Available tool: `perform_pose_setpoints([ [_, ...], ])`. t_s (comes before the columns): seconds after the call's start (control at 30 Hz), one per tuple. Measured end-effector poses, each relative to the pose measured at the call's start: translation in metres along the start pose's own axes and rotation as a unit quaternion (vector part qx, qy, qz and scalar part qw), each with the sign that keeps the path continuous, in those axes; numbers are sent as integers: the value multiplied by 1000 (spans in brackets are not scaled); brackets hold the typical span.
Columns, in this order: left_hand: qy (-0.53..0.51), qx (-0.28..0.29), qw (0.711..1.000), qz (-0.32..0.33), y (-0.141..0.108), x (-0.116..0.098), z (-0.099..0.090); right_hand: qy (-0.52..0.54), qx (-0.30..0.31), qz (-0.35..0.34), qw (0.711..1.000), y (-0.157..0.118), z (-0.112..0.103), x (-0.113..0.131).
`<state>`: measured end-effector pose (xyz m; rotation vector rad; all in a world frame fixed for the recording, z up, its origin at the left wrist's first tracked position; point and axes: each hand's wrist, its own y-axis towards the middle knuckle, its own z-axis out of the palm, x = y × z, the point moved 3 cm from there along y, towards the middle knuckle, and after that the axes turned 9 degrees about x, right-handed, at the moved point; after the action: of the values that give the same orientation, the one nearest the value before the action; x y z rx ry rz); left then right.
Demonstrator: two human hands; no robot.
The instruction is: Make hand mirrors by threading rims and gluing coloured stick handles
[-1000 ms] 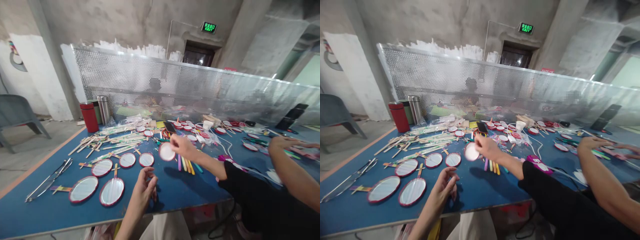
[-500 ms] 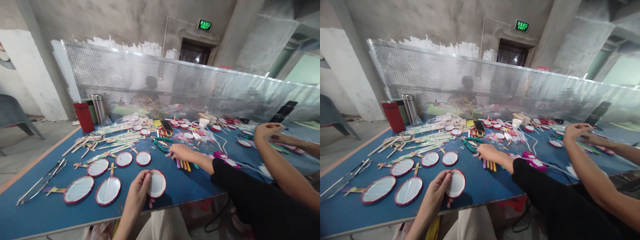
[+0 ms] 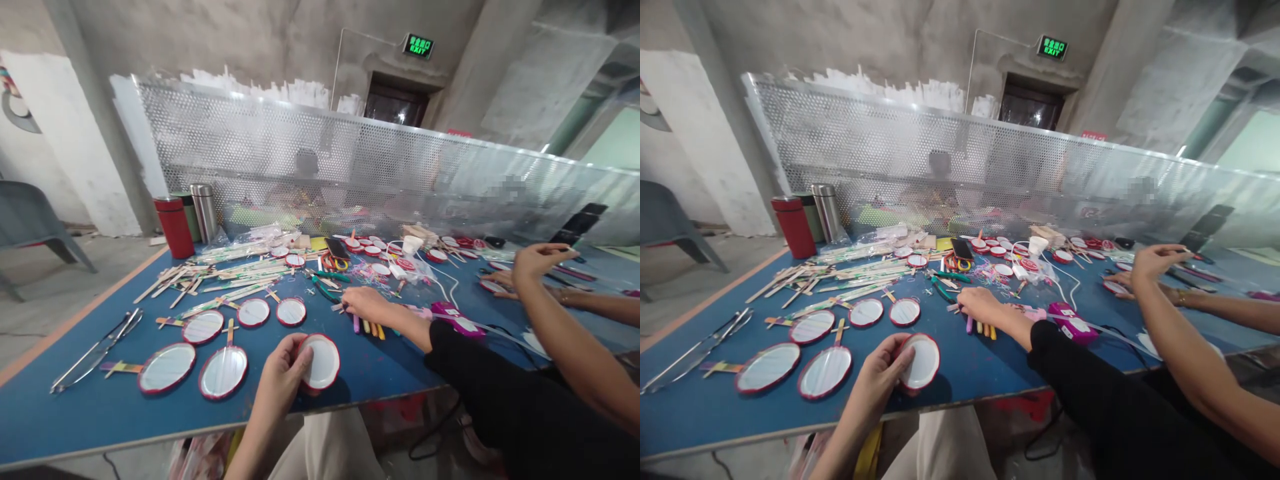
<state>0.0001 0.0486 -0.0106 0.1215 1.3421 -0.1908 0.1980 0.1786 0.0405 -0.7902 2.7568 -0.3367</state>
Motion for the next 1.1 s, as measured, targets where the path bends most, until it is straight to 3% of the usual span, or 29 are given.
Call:
perform_pose_setpoints([
  [0.17,37,-24,997,63,2,0,-2,33,-23,14,999,6,8,5],
  [0.33,117,-17,989,85,0,-6,-1,133,-83,52,986,-6,-4,1],
  [0.53,147,-6,985,92,0,-5,-3,277,-119,-7,953,-13,-11,16],
  [0.73,87,-11,994,66,1,1,-3,448,-115,-78,883,-21,-13,49],
  [0.9,-15,58,997,39,2,6,-1,562,-79,-150,810,-35,-12,81],
  [1.1,-61,56,997,7,-3,-3,0,612,-59,-189,766,-42,-5,97],
])
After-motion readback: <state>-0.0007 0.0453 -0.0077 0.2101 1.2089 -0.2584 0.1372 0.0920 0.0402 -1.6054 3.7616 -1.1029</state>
